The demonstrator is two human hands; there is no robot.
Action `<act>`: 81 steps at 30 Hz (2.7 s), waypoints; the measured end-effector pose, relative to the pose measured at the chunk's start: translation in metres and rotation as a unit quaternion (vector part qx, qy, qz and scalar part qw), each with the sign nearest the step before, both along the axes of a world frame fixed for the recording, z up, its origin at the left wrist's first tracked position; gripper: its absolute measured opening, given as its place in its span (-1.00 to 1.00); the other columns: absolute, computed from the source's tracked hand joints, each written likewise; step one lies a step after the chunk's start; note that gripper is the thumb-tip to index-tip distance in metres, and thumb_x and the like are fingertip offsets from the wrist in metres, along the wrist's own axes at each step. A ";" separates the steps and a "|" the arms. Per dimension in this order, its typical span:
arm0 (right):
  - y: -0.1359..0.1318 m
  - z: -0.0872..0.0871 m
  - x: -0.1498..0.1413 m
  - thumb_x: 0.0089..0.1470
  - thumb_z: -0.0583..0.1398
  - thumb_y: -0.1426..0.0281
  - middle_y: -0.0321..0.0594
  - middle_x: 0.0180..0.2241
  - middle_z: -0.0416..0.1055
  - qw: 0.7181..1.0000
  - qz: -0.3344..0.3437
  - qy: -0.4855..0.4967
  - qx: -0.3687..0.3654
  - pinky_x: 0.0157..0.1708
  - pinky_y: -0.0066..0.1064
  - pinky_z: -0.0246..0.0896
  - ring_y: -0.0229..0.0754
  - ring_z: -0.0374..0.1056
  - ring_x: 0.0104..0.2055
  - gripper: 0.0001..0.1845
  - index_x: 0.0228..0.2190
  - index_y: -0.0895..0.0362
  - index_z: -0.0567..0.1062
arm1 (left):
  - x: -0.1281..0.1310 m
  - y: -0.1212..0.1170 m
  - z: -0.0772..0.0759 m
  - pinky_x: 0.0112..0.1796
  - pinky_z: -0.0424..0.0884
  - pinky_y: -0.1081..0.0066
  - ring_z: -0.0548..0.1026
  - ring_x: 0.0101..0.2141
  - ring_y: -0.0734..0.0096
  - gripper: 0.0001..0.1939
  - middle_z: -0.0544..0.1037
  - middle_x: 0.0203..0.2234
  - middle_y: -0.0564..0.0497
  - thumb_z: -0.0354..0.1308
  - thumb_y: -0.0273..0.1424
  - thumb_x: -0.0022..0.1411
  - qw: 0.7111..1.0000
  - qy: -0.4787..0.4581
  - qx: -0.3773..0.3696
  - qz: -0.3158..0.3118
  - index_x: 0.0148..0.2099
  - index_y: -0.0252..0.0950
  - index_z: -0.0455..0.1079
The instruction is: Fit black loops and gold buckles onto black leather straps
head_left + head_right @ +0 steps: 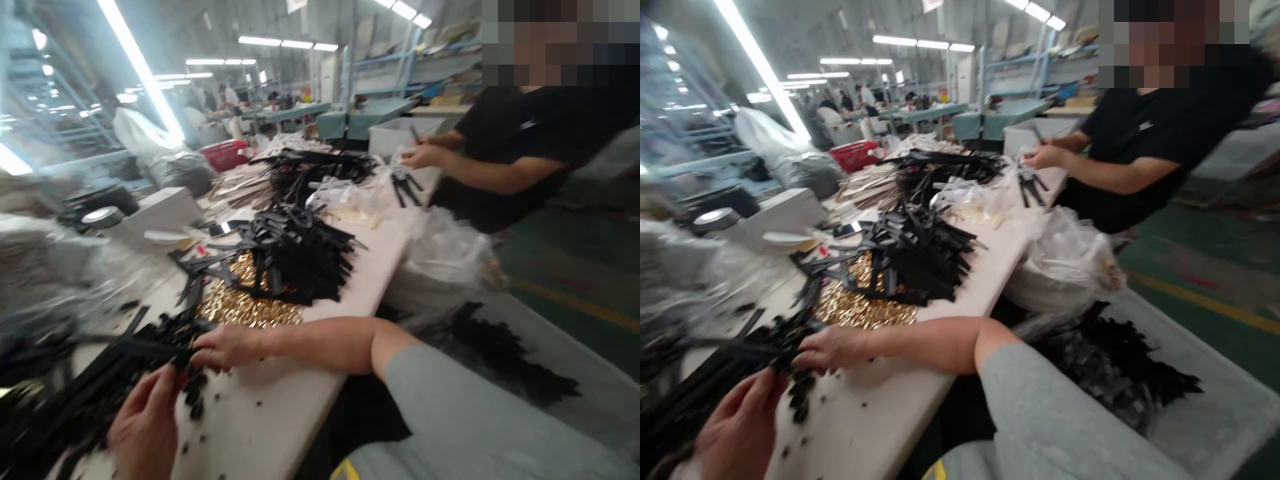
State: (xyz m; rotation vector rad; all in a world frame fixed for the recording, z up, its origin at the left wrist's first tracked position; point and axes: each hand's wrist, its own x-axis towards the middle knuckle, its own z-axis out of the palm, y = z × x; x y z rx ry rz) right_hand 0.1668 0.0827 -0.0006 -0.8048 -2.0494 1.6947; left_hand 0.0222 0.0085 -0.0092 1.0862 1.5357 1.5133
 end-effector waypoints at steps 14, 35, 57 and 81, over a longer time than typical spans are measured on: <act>0.002 0.006 0.006 0.26 0.06 0.44 -0.44 -0.67 0.26 0.991 0.028 -0.014 0.132 -0.58 -0.59 0.04 -0.42 0.18 -0.67 -0.76 -0.46 0.20 0.33 | -0.012 -0.007 0.004 -0.43 0.46 0.51 0.51 -0.51 0.52 -0.67 0.53 -0.48 0.08 0.43 -0.30 -0.09 0.996 -0.073 0.053 0.013 -0.28 -0.32 0.46; 0.006 0.009 0.009 0.27 0.08 0.38 -0.33 -0.57 0.29 0.919 0.084 -0.104 0.371 -0.46 -0.48 -0.09 -0.31 0.13 -0.51 -0.78 -0.40 0.21 0.40 | -0.028 -0.011 0.015 -0.46 0.46 0.47 0.50 -0.54 0.47 -0.62 0.59 -0.45 -0.04 0.48 -0.23 -0.21 0.991 -0.061 -0.079 -0.085 -0.32 -0.33 0.57; 0.006 0.000 0.006 0.28 0.02 0.43 -0.42 -0.63 0.30 0.976 0.085 -0.021 0.197 -0.52 -0.54 0.04 -0.40 0.17 -0.64 -0.74 -0.48 0.17 0.26 | -0.020 -0.008 0.006 -0.45 0.47 0.55 0.48 -0.56 0.56 -0.64 0.55 -0.52 0.04 0.46 -0.28 -0.21 0.994 -0.106 -0.017 0.000 -0.33 -0.32 0.54; 0.008 0.000 0.006 0.26 0.04 0.46 -0.39 -0.61 0.32 0.973 0.054 -0.052 0.220 -0.52 -0.54 0.03 -0.39 0.19 -0.62 -0.79 -0.44 0.20 0.34 | -0.010 -0.012 0.006 -0.34 0.49 0.46 0.51 -0.43 0.46 -0.70 0.58 -0.40 -0.01 0.42 -0.32 -0.07 0.998 0.020 0.058 -0.028 -0.25 -0.30 0.54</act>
